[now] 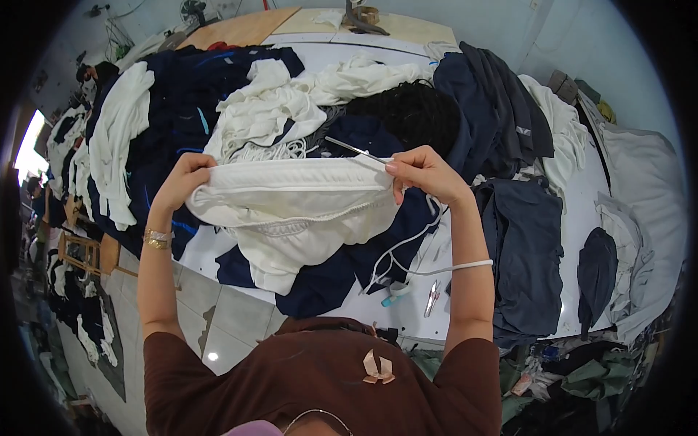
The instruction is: Threading drawstrings through the waistbands of shorts using a long threading needle.
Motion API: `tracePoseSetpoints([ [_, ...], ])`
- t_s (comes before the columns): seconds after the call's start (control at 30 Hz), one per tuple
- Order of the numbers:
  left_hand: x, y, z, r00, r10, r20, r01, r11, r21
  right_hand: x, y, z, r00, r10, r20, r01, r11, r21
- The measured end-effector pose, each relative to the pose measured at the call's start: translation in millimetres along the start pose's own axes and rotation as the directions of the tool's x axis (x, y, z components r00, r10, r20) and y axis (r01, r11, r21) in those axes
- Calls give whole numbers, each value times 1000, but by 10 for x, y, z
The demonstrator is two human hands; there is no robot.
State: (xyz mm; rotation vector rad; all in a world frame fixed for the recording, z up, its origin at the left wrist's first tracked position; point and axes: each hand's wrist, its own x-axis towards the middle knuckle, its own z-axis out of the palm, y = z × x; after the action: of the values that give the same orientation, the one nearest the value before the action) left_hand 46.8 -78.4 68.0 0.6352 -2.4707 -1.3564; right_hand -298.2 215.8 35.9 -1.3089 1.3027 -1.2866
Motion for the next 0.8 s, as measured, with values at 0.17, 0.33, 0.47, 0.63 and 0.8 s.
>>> tracePoseSetpoints([
  [0.17, 99, -73, 101, 999, -41, 27, 44, 988, -147, 30, 67, 12, 995, 90, -48, -80, 981, 175],
  [0.33, 166, -47, 217, 1000, -3, 18, 7, 974, -227, 67, 64, 38, 996, 77, -45, -67, 979, 192],
  [0.47, 257, -41, 279, 998, -51, 39, 57, 983, -174, 98, 77, 90, 998, 61, -36, -49, 966, 255],
  [0.63, 343, 140, 690, 975, 185, -124, -125, 916, 380, 221, 76, 271, 995, 85, -41, -75, 975, 210],
  [0.8, 472, 409, 1436, 931, 362, 42, -364, 916, 169, 373, -10, 422, 996, -52, 69, 43, 991, 127],
])
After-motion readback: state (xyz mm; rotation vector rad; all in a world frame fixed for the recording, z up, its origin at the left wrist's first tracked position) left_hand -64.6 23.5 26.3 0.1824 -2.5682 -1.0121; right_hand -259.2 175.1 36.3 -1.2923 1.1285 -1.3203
